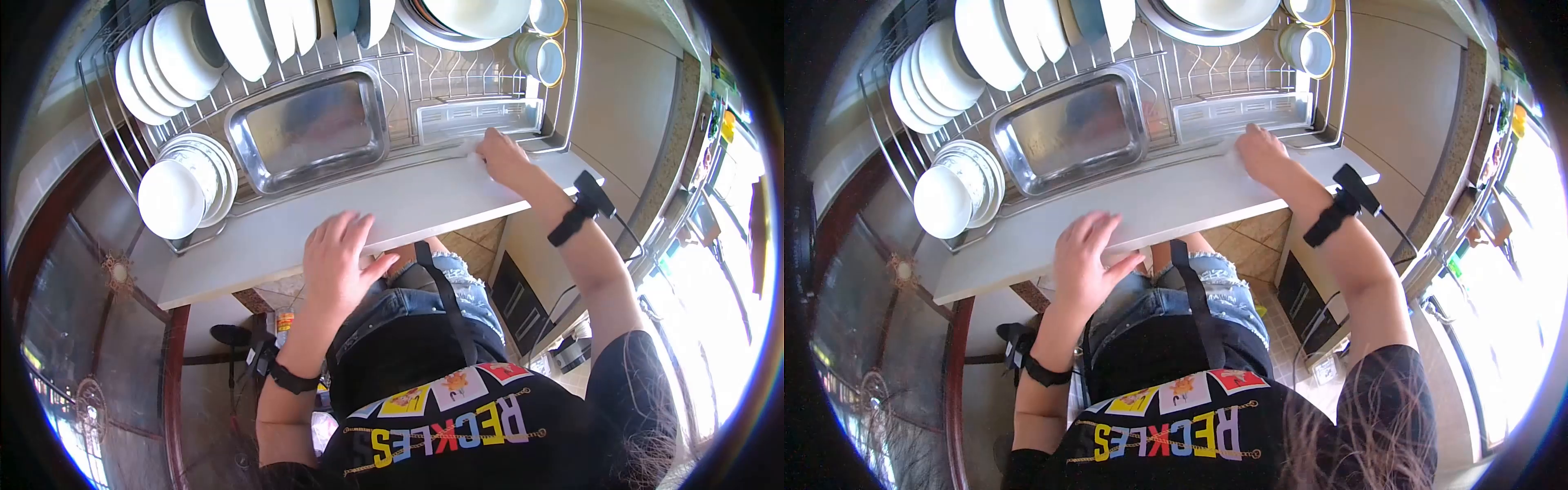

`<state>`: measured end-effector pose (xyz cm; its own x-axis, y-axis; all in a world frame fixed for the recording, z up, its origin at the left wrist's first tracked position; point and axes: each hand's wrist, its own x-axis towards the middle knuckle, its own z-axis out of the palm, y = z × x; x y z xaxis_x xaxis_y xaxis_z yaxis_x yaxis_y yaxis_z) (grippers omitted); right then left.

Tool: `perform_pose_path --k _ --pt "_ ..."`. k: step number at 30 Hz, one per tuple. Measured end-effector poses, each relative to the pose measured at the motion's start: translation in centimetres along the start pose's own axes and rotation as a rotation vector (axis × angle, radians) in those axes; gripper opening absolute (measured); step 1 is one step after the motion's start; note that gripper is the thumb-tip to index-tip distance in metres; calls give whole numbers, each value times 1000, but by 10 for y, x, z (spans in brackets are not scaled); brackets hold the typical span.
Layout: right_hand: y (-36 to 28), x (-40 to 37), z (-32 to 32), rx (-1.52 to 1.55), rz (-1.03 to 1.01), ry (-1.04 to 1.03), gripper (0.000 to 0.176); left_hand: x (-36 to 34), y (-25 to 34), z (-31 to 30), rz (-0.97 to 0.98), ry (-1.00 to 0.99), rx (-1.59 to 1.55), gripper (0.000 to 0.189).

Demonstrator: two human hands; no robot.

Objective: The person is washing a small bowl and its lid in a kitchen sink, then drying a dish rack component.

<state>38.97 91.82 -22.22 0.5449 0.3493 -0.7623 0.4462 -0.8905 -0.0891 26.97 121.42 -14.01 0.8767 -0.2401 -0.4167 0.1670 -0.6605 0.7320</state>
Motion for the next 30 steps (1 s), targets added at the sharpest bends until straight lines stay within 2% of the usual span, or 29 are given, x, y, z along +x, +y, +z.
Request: perform_pose_path --k 2,4,6,7,9,10,12,13,15,16,18,22,24,25,27,28,30 --pt "-4 19 7 -140 58 -306 12 -1 -7 4 43 52 -6 43" --pt "-34 27 25 -84 -212 -151 14 -1 -10 7 78 69 77 43" --pt "-75 29 13 276 -250 -140 15 -1 -10 9 79 89 93 44" --pt "-72 28 19 276 -251 -145 15 -2 -10 9 84 101 111 44" --pt "-51 26 34 521 -357 27 15 -3 -12 9 88 112 113 45" --pt "-29 25 32 521 -361 23 15 -4 -12 8 99 120 118 45" --pt "13 26 21 81 -80 -351 16 -4 -13 10 99 120 124 45" --pt "11 27 24 73 -77 -352 16 -3 -13 11 99 122 130 45" --pt "-11 27 34 -190 -194 -246 19 -3 -14 12 94 122 124 45" --pt "-32 28 31 -198 -197 -250 19 -4 -14 13 86 122 125 45" --pt "-73 32 19 286 -329 -130 16 -4 -15 11 85 136 121 44" --pt "-36 21 3 317 -289 -138 13 -6 -20 14 108 172 114 43" --pt "-2 23 3 66 -62 -449 13 -5 -18 13 105 177 111 43" --pt "-3 22 11 62 -58 -450 13 -4 -17 12 103 180 115 43" --pt "-14 22 24 -8 -380 -174 12 -4 -18 12 100 180 108 42" --pt "-25 23 15 -12 -386 -177 12 -4 -18 12 91 176 106 42" --pt "-40 20 -1 275 -407 -139 12 -6 -20 12 101 178 99 42"
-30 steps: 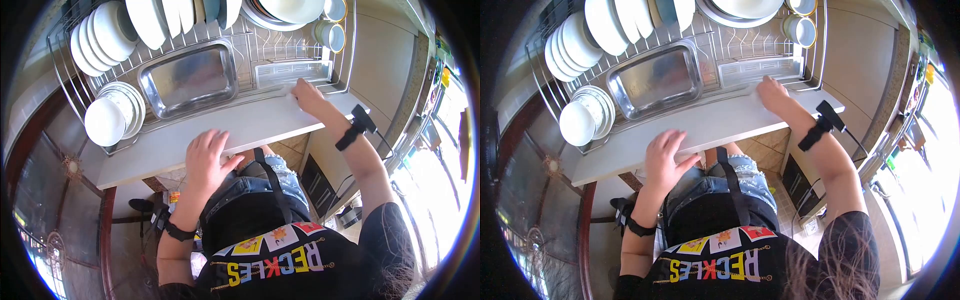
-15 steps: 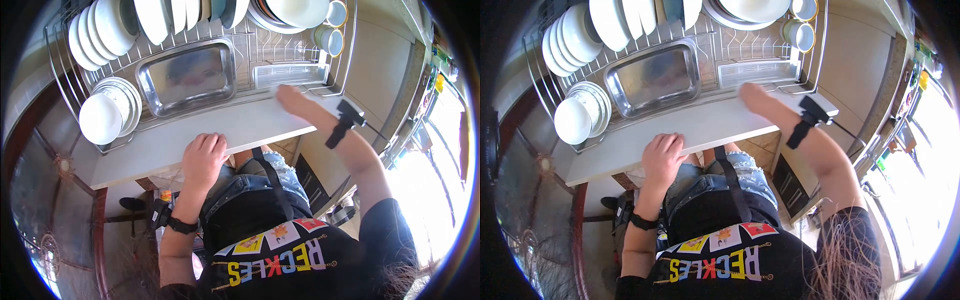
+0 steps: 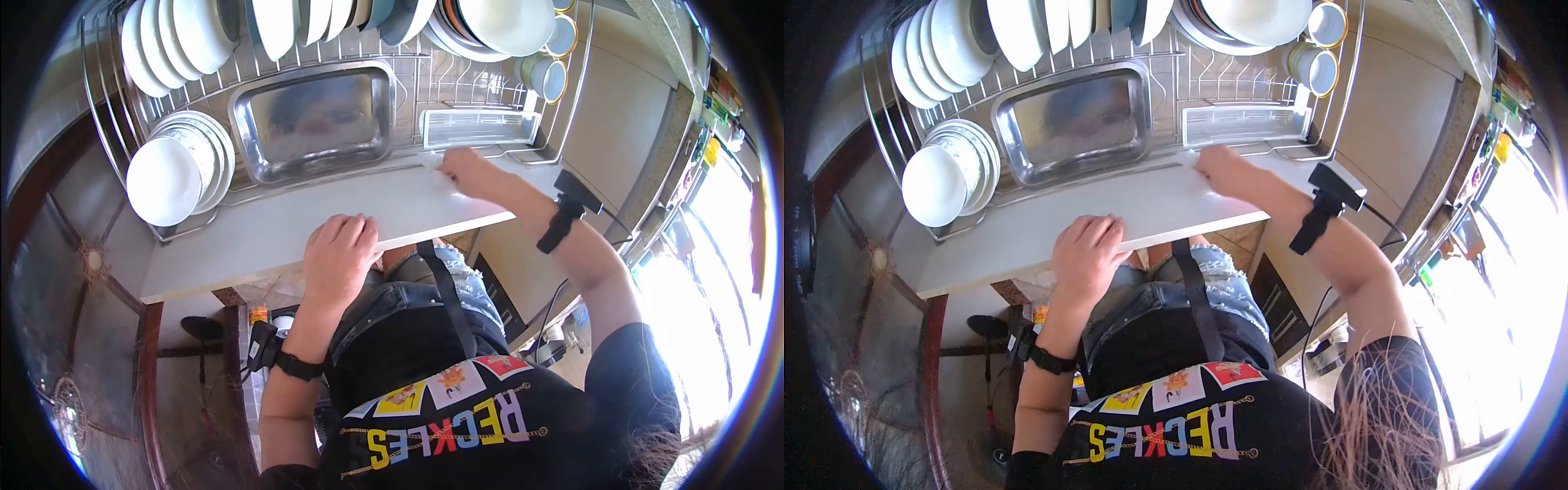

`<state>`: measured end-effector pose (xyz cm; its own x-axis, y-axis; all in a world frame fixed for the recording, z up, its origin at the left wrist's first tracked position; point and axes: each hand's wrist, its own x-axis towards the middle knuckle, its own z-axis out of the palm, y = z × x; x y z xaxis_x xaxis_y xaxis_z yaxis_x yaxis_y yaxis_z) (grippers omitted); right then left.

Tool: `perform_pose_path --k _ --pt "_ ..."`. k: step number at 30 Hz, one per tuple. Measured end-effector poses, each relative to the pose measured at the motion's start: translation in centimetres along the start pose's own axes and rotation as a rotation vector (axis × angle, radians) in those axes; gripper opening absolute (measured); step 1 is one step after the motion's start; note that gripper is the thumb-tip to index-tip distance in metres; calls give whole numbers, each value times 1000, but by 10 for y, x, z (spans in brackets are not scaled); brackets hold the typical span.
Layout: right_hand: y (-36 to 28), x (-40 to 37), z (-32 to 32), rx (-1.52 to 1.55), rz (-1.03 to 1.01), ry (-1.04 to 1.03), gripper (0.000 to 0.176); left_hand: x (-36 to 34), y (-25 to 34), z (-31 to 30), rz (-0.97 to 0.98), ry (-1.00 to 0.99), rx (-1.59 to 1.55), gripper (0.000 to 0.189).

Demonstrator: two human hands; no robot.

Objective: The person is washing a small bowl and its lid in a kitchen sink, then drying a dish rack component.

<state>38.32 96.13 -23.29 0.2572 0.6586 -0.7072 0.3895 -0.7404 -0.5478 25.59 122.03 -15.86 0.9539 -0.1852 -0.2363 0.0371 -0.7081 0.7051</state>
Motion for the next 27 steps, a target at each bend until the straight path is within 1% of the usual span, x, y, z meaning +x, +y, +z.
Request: perform_pose_path --k 1,4,5,7,10,11,12,14,15,17,18,20,21,23,24,27 --pt "6 0 0 56 68 -29 11 2 -1 1 14 15 -8 42" --pt "9 6 9 10 119 9 11 1 0 3 -14 3 -14 43" --pt "9 2 8 9 115 10 11 1 0 2 -16 5 -10 43" --pt "-10 -7 -12 -20 55 -129 11 2 0 0 1 0 -21 44" --pt "4 -1 -1 -27 45 -110 11 1 0 3 0 21 -10 44" --pt "7 6 6 -119 25 -135 11 3 0 3 2 22 -10 44" --pt "9 10 11 -121 22 -132 11 2 0 3 5 23 -11 44" --pt "14 17 21 -168 178 -253 12 2 -1 1 4 21 -4 44" --pt "6 9 14 -167 179 -255 12 2 -1 1 11 22 -8 45" --pt "-16 -19 -20 -24 57 -184 13 2 -1 4 15 26 -13 45" --pt "-18 -31 -32 -19 61 -189 13 0 -1 3 11 19 -17 45" --pt "-7 -52 -52 89 -59 -215 18 2 -2 5 9 20 -19 45" --pt "10 -59 -50 93 -51 -220 18 0 -2 6 7 24 -17 45" --pt "51 -55 -42 -43 281 -336 17 1 -1 7 6 33 -11 45" --pt "50 -48 -40 -43 280 -336 17 1 -1 6 6 30 -15 46" --pt "20 -6 -24 87 304 -87 14 3 1 4 -6 10 -11 46"
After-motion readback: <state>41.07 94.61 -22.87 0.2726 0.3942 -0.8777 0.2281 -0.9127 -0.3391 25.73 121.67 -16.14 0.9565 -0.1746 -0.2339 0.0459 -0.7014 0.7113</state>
